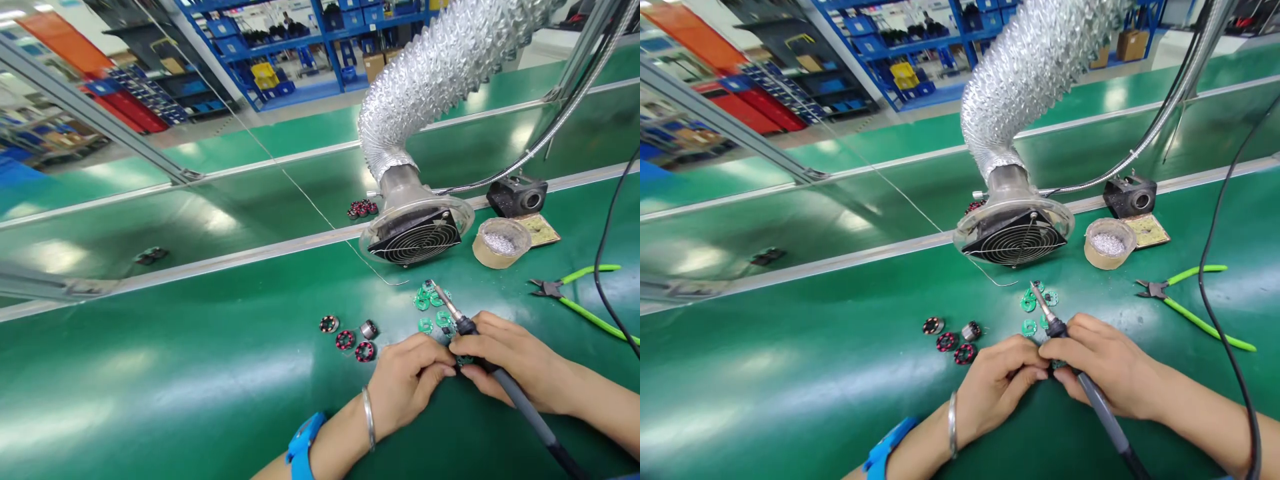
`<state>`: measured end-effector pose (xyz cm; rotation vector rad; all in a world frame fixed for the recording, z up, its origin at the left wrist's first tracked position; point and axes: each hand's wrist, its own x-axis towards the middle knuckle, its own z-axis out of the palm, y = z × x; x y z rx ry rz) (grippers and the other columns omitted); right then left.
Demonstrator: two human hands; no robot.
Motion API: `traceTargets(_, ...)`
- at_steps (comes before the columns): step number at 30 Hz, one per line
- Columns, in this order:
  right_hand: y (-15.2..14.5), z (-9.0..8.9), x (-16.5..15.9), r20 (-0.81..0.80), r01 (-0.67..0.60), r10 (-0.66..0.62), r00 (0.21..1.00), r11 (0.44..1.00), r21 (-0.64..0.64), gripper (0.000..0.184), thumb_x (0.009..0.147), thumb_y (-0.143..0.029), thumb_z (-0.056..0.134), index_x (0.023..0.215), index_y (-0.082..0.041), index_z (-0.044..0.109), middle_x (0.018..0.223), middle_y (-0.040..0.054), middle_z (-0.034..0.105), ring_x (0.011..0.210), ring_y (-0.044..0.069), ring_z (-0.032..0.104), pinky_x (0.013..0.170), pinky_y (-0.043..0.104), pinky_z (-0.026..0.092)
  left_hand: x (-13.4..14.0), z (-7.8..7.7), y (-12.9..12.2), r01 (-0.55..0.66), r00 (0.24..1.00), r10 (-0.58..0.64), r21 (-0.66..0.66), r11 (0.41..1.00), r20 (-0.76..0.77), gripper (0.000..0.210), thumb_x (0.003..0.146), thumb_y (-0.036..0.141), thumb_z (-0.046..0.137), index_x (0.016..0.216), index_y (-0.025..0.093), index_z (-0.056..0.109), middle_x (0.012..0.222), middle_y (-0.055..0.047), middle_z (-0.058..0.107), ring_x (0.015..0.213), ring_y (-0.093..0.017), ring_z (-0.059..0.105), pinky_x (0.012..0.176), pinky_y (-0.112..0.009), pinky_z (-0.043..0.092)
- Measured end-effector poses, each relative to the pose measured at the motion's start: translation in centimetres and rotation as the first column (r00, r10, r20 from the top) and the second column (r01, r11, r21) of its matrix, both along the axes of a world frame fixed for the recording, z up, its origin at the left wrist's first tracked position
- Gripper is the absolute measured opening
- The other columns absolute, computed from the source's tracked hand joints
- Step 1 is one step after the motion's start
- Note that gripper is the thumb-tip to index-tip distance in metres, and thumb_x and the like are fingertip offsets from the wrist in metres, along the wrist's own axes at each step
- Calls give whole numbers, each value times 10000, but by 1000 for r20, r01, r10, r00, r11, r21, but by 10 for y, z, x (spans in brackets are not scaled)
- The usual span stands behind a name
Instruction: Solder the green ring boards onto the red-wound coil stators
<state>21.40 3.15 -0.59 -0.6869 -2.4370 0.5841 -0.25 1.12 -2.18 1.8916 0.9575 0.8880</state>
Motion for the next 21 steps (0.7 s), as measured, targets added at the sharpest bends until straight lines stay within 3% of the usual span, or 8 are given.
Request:
traceTargets(4,0,-1,2,-66,-17,16,998,1000,-13,266,913,-107,512,1173,-165,506,947,84,621,764,169,495,671,304,447,6,6,2,-27,999,31,-262,965,11,56,799,180,688,748,164,669,697,17,572,543,-75,470,524,-180,391)
traceTargets(7,-4,-2,2,-152,3,3,988,999,40,296,895,-62,514,1174,-161,520,1000,99,649,808,169,554,712,321,483,12,9,4,-67,997,72,-379,923,-2,68,756,153,680,697,152,646,655,36,518,506,-58,406,485,-171,348)
traceTargets(14,-13,-5,3,-168,54,-23,986,981,187,305,913,-51,459,1188,-149,549,865,81,675,798,187,617,698,339,508,15,11,6,-83,996,85,-454,887,-16,72,797,171,588,734,154,620,611,35,524,512,-72,415,485,-179,344)
traceTargets(21,-18,-6,-7,-189,119,-98,977,987,105,292,885,-20,477,1119,-176,553,779,31,629,643,140,535,611,287,455,8,6,1,-58,998,58,-387,920,-12,75,823,159,544,765,160,592,663,18,555,558,-87,473,527,-190,406)
